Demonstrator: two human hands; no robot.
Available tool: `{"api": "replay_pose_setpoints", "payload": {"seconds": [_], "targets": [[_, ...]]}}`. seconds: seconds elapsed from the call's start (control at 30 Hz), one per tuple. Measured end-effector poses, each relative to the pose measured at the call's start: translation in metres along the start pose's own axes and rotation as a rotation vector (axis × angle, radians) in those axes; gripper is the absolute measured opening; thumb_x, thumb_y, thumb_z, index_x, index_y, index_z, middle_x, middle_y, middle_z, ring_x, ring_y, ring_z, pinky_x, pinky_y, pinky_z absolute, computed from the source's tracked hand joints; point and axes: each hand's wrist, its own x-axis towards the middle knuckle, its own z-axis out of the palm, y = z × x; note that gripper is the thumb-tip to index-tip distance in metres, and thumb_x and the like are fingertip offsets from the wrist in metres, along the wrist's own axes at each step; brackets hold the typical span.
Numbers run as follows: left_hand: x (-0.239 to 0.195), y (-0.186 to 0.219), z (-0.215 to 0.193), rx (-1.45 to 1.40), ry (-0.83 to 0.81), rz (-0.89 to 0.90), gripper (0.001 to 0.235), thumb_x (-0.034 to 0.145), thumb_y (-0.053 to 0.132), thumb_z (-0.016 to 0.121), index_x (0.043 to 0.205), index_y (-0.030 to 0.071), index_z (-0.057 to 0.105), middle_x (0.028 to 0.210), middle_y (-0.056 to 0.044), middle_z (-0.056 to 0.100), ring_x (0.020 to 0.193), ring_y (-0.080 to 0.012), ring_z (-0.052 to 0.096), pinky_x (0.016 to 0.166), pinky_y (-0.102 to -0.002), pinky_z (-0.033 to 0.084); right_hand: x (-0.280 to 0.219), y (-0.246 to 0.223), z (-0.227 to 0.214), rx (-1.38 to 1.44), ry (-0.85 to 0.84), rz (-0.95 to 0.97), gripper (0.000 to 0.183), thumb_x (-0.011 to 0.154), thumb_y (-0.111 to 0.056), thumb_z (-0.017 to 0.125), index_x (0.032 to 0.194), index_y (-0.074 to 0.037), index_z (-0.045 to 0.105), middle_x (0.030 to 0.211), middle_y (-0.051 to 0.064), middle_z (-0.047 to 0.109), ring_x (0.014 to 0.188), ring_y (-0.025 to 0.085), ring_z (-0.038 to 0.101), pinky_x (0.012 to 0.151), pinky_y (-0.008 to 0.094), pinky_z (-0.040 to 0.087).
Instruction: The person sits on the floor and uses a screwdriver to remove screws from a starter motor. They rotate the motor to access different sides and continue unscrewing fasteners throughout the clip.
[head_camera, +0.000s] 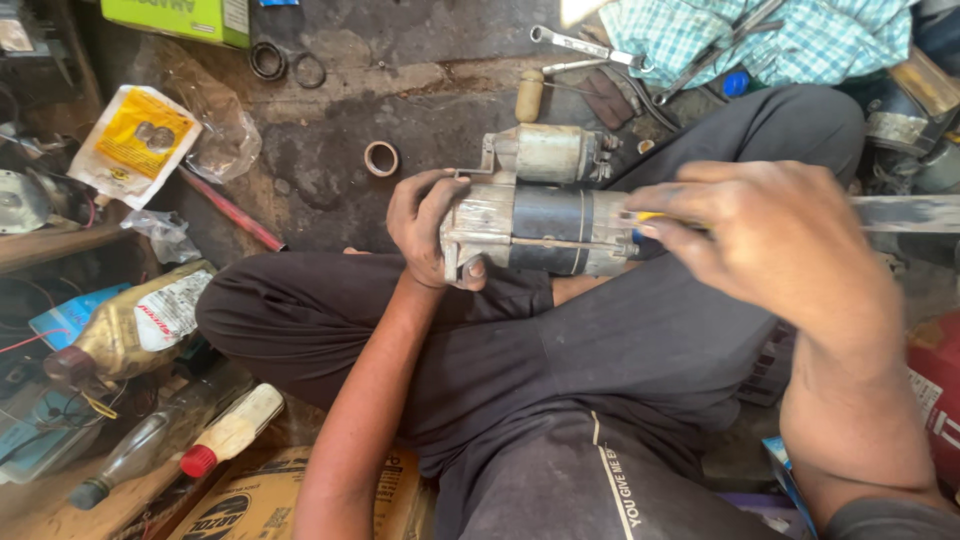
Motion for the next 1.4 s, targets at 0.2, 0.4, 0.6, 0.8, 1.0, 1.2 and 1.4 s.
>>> {"api": "replay_pose_setpoints", "payload": {"seconds": [0.2, 0.4, 0.6, 0.8, 1.0, 1.2, 1.4], "targets": [[-0.003, 0.002, -0.001, 0.021, -0.015, 0.000, 0.077, 0.088, 0.070, 0.053, 0.115, 0.000, 0.068, 0.109, -0.022, 0.066, 0.101, -0.0375, 0.070, 0.089, -0.047, 0.056, -0.003, -0.005, 0.003, -0.004, 0.036, -0.014, 0.026, 0.087, -0.025, 0.075, 0.112, -0.019, 0.082, 0.073, 0.002, 0.068, 0.055, 0.025, 0.064, 0.050, 0.039, 0.050], [-0.001, 0.000, -0.005, 0.017, -0.018, -0.010, 0.077, 0.087, 0.071, 0.052, 0.113, 0.001, 0.069, 0.109, -0.021, 0.066, 0.099, -0.0366, 0.069, 0.088, -0.046, 0.056, 0.005, -0.009, 0.003, -0.003, 0.051, -0.009, 0.022, 0.088, -0.025, 0.074, 0.108, -0.019, 0.082, 0.074, 0.002, 0.068, 0.058, 0.026, 0.066, 0.051, 0.040, 0.051], [0.002, -0.002, -0.001, 0.009, 0.006, 0.000, 0.078, 0.088, 0.073, 0.051, 0.114, 0.001, 0.069, 0.108, -0.021, 0.066, 0.097, -0.0358, 0.069, 0.086, -0.045, 0.056, 0.003, -0.005, 0.001, -0.020, -0.017, 0.002, 0.028, 0.085, -0.026, 0.074, 0.111, -0.023, 0.082, 0.073, 0.002, 0.068, 0.060, 0.026, 0.067, 0.052, 0.040, 0.051], [-0.004, 0.000, 0.001, 0.008, -0.006, 0.004, 0.078, 0.087, 0.071, 0.052, 0.115, 0.001, 0.069, 0.108, -0.021, 0.066, 0.098, -0.0361, 0.069, 0.086, -0.046, 0.056, -0.004, -0.001, 0.000, -0.024, 0.075, -0.085, 0.025, 0.085, -0.027, 0.074, 0.108, -0.020, 0.081, 0.081, 0.003, 0.071, 0.063, 0.027, 0.067, 0.053, 0.040, 0.052], [-0.005, 0.000, 0.000, 0.010, -0.008, 0.003, 0.077, 0.087, 0.070, 0.053, 0.114, 0.000, 0.068, 0.108, -0.021, 0.066, 0.099, -0.0367, 0.070, 0.087, -0.045, 0.056, -0.001, -0.006, 0.002, -0.061, -0.061, 0.031, 0.029, 0.088, -0.028, 0.073, 0.116, -0.026, 0.080, 0.074, 0.001, 0.069, 0.058, 0.025, 0.066, 0.052, 0.040, 0.051], [0.000, -0.001, -0.003, 0.013, 0.001, -0.003, 0.078, 0.088, 0.071, 0.051, 0.114, 0.000, 0.068, 0.108, -0.021, 0.066, 0.098, -0.0363, 0.069, 0.087, -0.046, 0.056, 0.000, -0.008, -0.007, -0.056, -0.004, -0.005, 0.027, 0.085, -0.028, 0.075, 0.110, -0.021, 0.082, 0.068, 0.003, 0.067, 0.055, 0.027, 0.064, 0.049, 0.041, 0.049], [0.001, 0.000, 0.001, 0.017, 0.010, 0.009, 0.077, 0.088, 0.071, 0.050, 0.112, 0.000, 0.069, 0.106, -0.021, 0.065, 0.095, -0.0360, 0.069, 0.084, -0.046, 0.056, -0.008, -0.008, 0.007, 0.048, 0.032, -0.030, 0.026, 0.087, -0.024, 0.075, 0.111, -0.018, 0.082, 0.070, 0.002, 0.068, 0.049, 0.022, 0.061, 0.045, 0.037, 0.048]]}}
